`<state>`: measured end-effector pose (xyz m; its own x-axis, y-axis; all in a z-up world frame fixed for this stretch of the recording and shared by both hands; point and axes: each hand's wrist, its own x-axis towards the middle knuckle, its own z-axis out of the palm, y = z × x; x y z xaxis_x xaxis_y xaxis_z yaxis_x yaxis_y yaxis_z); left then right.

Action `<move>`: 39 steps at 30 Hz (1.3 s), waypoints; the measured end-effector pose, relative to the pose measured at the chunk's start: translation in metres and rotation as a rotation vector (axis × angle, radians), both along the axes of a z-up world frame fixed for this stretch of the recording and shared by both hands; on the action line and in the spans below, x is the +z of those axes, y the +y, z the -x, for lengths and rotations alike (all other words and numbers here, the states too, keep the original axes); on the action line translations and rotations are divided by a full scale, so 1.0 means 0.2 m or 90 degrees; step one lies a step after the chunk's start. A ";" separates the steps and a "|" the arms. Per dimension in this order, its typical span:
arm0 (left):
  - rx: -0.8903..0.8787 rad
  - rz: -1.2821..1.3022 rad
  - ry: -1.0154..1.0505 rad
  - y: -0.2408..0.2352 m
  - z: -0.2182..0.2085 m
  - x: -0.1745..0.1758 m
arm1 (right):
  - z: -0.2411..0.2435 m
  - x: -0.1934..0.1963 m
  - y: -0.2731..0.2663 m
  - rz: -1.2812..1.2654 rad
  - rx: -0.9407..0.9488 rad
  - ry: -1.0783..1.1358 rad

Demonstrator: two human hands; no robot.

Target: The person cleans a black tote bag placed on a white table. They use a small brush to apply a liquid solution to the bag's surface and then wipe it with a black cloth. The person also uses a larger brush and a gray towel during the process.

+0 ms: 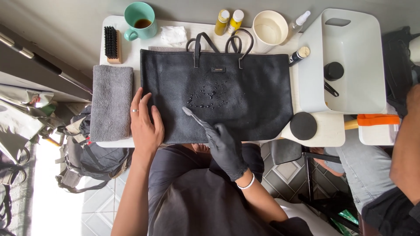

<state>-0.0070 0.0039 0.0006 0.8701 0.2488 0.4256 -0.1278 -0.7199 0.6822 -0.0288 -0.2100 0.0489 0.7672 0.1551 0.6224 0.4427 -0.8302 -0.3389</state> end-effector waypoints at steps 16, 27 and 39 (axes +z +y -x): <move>-0.017 0.065 0.046 0.02 0.01 0.00 | -0.33 -0.32 0.07 0.147 0.217 0.185; -0.014 0.048 0.043 0.02 0.02 0.01 | -0.41 -0.16 -0.02 0.091 0.078 0.319; -0.008 0.020 0.031 0.01 0.01 0.01 | -0.20 -0.35 -0.01 0.025 0.088 0.282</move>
<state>-0.0088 0.0066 0.0018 0.8925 0.2499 0.3755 -0.1036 -0.6966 0.7099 0.0104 -0.2123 -0.0215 0.9283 0.2909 0.2316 0.3696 -0.7896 -0.4899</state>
